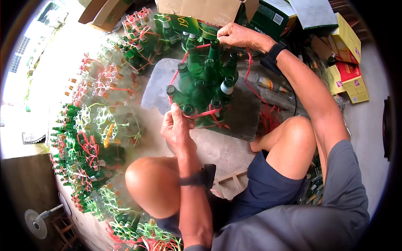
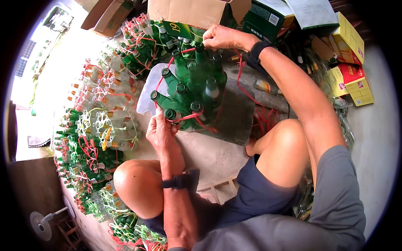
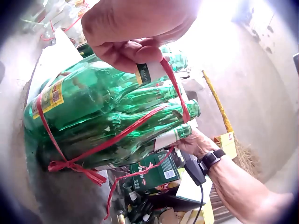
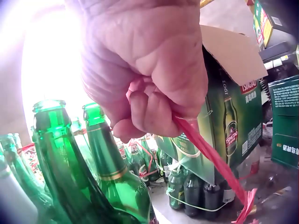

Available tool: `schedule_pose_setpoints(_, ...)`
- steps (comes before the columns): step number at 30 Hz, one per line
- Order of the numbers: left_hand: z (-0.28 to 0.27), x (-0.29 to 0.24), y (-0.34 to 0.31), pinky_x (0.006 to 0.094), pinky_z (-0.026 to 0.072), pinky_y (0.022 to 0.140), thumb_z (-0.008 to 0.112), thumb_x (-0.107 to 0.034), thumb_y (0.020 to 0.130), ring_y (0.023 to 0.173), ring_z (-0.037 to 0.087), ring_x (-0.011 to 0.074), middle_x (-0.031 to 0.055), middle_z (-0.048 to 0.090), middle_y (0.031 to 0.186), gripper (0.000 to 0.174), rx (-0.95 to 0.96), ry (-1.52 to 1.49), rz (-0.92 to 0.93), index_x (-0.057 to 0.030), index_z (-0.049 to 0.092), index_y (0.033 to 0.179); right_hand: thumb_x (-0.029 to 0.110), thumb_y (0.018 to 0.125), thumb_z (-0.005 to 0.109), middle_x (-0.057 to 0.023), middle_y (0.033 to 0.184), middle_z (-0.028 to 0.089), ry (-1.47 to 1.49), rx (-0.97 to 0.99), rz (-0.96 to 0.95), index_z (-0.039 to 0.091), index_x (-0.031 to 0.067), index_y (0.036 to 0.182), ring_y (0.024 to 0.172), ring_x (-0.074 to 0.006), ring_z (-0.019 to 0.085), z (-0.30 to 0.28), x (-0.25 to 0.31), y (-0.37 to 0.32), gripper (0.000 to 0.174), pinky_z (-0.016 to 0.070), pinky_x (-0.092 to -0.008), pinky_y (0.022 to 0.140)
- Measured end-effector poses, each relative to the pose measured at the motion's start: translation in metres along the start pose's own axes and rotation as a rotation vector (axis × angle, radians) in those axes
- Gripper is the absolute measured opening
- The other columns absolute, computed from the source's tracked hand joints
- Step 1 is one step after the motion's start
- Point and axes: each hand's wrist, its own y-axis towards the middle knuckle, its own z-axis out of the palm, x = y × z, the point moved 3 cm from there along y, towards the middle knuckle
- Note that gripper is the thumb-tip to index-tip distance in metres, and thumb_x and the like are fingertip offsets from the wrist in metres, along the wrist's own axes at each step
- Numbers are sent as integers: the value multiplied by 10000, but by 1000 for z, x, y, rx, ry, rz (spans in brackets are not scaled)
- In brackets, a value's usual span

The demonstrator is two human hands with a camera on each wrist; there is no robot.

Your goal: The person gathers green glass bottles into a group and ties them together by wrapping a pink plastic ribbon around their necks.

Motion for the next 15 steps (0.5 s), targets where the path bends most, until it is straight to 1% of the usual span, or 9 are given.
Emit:
schedule_pose_setpoints(1,1,-2,-2,223,485,579,661,-301,1060,576,495,47,-23,581,711,297,38,6,43,-86,624,859,196,989,616,25,664,560,45,-38,3,675,2,843,632,-83,517,6,-1,-4,250,428,-294,595)
schedule_pose_setpoints(5,4,-2,-12,221,495,580,645,-286,1068,579,512,69,3,586,726,309,-9,11,80,-69,613,850,212,1009,618,34,647,510,21,-42,102,651,3,831,619,-76,482,6,1,-30,277,411,-298,583)
schedule_pose_setpoints(7,-1,1,-18,235,526,586,633,-262,1073,601,554,85,28,617,771,301,-144,1,196,-41,631,869,228,1025,616,31,633,484,-6,-82,91,643,6,836,607,-72,458,10,-11,-37,293,393,-298,568)
schedule_pose_setpoints(8,-1,5,-24,235,526,586,633,-262,1073,601,554,85,28,617,771,301,-141,4,198,-41,631,869,228,1025,616,31,633,484,-2,-86,91,643,6,836,607,-72,458,11,-18,-42,293,393,-298,568)
schedule_pose_setpoints(10,6,8,-45,247,552,598,625,-224,1073,635,608,98,60,675,836,250,-79,202,281,-6,680,964,227,1030,603,30,642,483,-21,-141,76,631,6,829,618,-62,462,14,-15,-55,300,399,-288,578)
schedule_pose_setpoints(11,10,14,-55,248,561,600,634,-166,1060,680,656,104,86,717,895,204,-31,264,313,16,710,1115,210,1017,600,-15,633,517,-44,-170,71,637,-9,851,622,-115,504,17,-14,-61,277,436,-333,603)
schedule_pose_setpoints(12,14,20,-62,256,568,591,662,-126,1036,668,661,108,101,727,899,248,30,414,346,13,690,1239,210,1017,600,-15,633,517,-43,-174,71,637,-9,851,622,-115,504,19,-16,-65,277,436,-333,603)
schedule_pose_setpoints(14,26,30,-68,262,573,583,679,-113,1019,650,665,123,115,716,888,345,117,601,477,-1,637,1343,190,991,602,-106,662,576,-175,-277,-66,641,-22,886,642,-203,556,22,-15,-74,240,475,-392,649)
schedule_pose_setpoints(15,30,34,-66,262,573,583,679,-113,1019,650,665,123,115,716,888,345,120,597,479,-1,637,1343,196,967,617,-187,735,620,-200,-275,-41,643,-10,893,679,-325,595,21,-10,-79,220,494,-440,684)
